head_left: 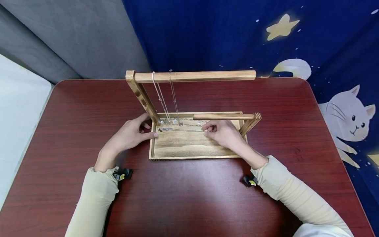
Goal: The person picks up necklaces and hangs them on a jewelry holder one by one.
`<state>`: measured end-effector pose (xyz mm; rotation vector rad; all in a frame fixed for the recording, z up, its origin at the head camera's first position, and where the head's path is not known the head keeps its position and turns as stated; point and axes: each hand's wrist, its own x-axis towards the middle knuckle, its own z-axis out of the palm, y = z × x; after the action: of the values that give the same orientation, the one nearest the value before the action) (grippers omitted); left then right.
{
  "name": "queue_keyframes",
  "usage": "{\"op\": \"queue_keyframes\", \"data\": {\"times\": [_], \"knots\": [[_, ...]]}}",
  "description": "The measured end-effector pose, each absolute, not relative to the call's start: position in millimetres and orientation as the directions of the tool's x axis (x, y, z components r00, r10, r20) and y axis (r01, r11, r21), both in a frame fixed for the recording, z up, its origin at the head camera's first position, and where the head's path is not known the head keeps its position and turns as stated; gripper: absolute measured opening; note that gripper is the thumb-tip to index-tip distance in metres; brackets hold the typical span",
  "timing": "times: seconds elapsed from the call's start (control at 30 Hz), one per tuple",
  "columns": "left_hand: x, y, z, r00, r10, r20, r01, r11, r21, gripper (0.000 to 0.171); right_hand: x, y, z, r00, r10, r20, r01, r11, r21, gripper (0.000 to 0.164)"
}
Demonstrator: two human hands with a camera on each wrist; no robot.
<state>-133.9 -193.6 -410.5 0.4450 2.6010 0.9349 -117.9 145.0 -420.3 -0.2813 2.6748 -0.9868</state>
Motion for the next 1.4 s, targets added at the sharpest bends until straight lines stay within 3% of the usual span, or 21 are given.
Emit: {"op": "queue_keyframes", "data": {"times": [0.7,1.4], "knots": [[-134.4,-194.5,-409.6,-0.888,0.404,-0.22,0.163,0.723,0.671,0.066,-121.8,139.1,-414.5,-0.929,-0.259,-0.265,-0.083,0.844,-0.53,0.005],[-133.8,-194.3,-409.8,-0.89,0.407,-0.204,0.176,0.721,0.67,0.065,-121.0,140.6,-420.7,-0.923,-0.341,-0.178,-0.178,0.788,-0.589,0.011]]}}
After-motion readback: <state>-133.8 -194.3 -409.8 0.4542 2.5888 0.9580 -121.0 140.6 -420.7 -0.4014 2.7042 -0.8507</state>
